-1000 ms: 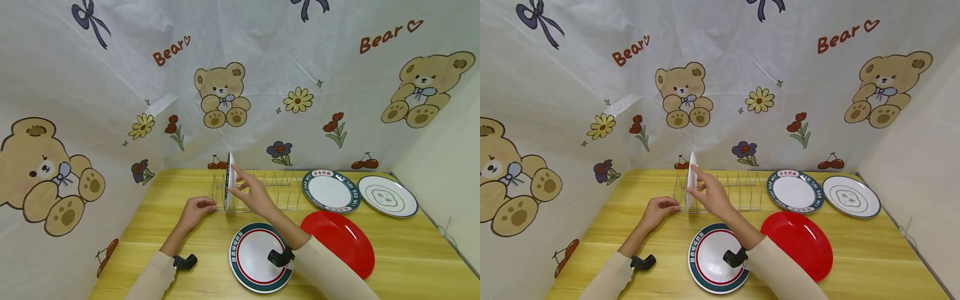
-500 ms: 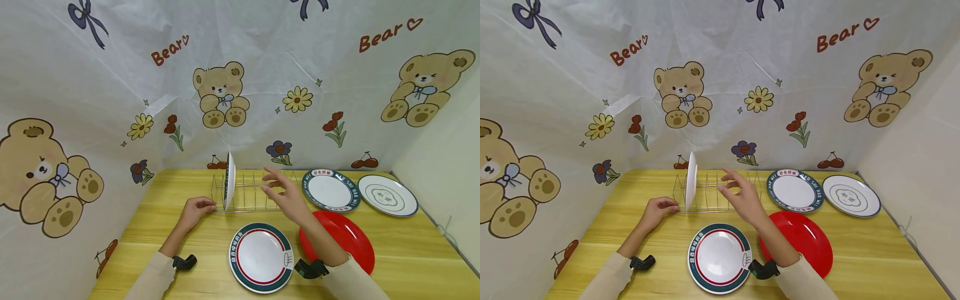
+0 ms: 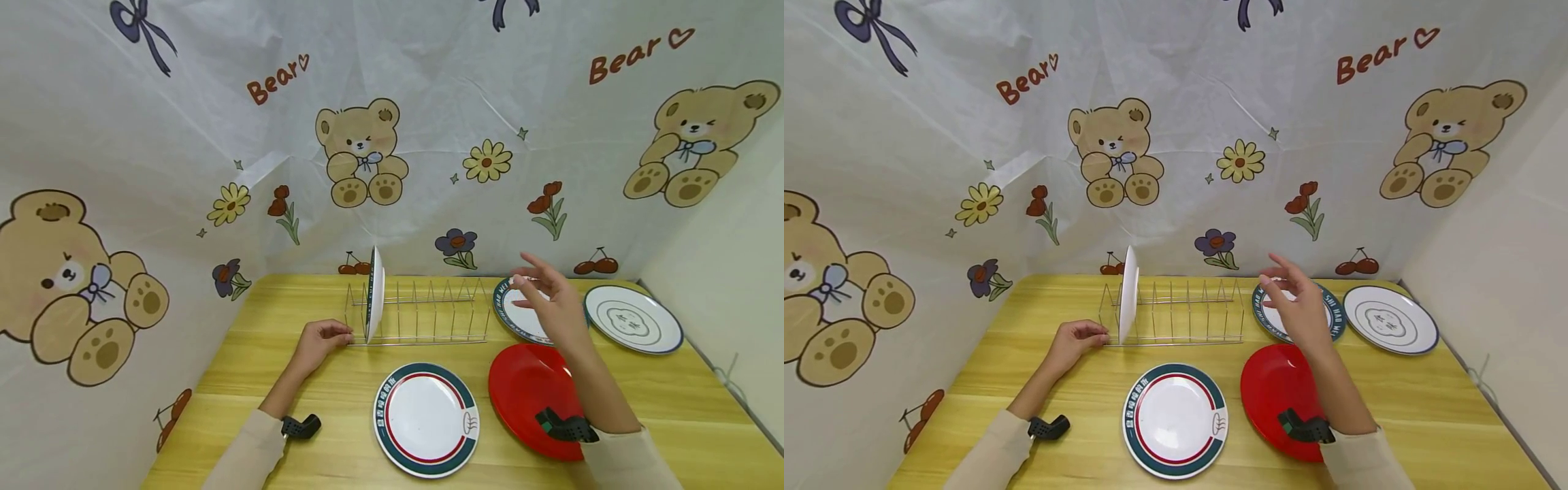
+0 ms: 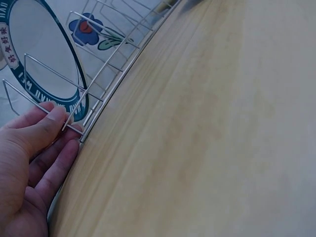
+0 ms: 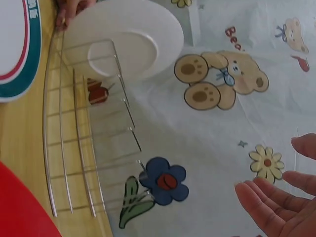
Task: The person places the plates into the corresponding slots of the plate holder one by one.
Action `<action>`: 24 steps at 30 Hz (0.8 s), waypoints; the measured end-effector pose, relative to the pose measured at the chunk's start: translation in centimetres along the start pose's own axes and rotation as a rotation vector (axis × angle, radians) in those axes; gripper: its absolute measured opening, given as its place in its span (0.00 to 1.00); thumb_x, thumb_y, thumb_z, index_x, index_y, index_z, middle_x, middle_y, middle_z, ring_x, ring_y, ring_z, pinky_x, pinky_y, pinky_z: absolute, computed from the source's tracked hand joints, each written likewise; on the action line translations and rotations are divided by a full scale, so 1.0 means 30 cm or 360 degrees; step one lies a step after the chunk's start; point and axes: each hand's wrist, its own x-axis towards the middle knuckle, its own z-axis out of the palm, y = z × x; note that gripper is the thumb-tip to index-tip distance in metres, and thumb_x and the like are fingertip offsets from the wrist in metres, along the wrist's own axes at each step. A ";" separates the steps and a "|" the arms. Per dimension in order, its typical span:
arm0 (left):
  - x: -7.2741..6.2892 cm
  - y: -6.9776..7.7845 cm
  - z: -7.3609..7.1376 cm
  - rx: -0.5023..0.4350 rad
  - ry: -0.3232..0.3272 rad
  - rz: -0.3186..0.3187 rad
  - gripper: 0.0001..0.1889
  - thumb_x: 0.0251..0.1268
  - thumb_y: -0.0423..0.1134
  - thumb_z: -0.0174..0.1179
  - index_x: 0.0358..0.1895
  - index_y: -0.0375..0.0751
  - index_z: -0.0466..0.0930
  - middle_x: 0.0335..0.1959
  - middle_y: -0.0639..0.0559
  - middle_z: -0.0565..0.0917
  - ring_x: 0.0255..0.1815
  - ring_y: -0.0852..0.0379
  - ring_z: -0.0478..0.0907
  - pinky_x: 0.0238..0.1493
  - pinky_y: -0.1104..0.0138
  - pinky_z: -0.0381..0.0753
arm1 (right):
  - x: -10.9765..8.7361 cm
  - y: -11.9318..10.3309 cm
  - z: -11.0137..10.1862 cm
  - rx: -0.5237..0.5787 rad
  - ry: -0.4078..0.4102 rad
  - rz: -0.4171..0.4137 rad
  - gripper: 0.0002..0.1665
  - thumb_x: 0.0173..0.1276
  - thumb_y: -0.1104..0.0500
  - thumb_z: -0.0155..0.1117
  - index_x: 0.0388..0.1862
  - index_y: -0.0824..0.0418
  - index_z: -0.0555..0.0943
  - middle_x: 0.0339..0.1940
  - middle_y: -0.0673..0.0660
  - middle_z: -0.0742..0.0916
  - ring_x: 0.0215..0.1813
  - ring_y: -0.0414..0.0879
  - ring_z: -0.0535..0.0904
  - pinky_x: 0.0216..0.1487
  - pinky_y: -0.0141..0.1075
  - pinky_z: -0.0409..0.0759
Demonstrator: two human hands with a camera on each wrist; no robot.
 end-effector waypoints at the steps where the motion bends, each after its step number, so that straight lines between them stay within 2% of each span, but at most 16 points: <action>1: 0.001 0.000 0.000 0.0004 0.0001 0.0001 0.07 0.61 0.31 0.72 0.40 0.31 0.88 0.38 0.37 0.89 0.35 0.54 0.87 0.38 0.68 0.87 | 0.004 0.013 -0.022 0.0004 0.0030 0.0015 0.32 0.78 0.51 0.59 0.78 0.51 0.67 0.55 0.51 0.84 0.50 0.35 0.83 0.41 0.30 0.86; 5: 0.003 0.001 -0.002 0.0005 -0.0006 -0.0005 0.07 0.61 0.31 0.72 0.40 0.31 0.88 0.38 0.37 0.89 0.35 0.54 0.87 0.38 0.67 0.87 | 0.014 0.063 -0.100 0.0005 0.0163 0.0076 0.32 0.79 0.51 0.59 0.78 0.52 0.67 0.53 0.45 0.84 0.48 0.34 0.83 0.40 0.29 0.86; 12: 0.000 0.014 -0.006 0.0018 0.0016 -0.0003 0.06 0.61 0.32 0.72 0.39 0.32 0.89 0.37 0.38 0.89 0.35 0.52 0.87 0.38 0.66 0.87 | 0.051 0.143 -0.233 -0.0056 0.0326 0.0309 0.36 0.77 0.44 0.59 0.80 0.47 0.64 0.51 0.40 0.82 0.46 0.29 0.81 0.38 0.25 0.84; 16: 0.001 0.015 -0.004 0.0009 0.0017 -0.0011 0.06 0.61 0.32 0.72 0.39 0.32 0.88 0.38 0.37 0.88 0.35 0.53 0.87 0.38 0.66 0.87 | 0.062 0.211 -0.330 0.0039 0.0420 0.0473 0.39 0.76 0.43 0.60 0.81 0.45 0.61 0.51 0.39 0.81 0.43 0.27 0.81 0.34 0.24 0.84; 21: -0.002 0.018 0.002 0.0029 0.0009 -0.0035 0.06 0.61 0.31 0.72 0.39 0.32 0.88 0.38 0.37 0.88 0.36 0.53 0.87 0.38 0.67 0.87 | 0.030 0.303 -0.444 0.0255 0.0622 0.0670 0.41 0.74 0.47 0.64 0.82 0.47 0.61 0.44 0.39 0.80 0.38 0.27 0.80 0.28 0.24 0.83; 24: -0.006 0.022 0.004 0.0025 0.0007 -0.0062 0.07 0.61 0.31 0.72 0.40 0.32 0.88 0.38 0.37 0.88 0.36 0.52 0.86 0.39 0.67 0.87 | 0.008 0.356 -0.505 0.0232 0.0758 0.0806 0.41 0.74 0.48 0.64 0.82 0.46 0.60 0.47 0.39 0.79 0.37 0.26 0.76 0.26 0.23 0.82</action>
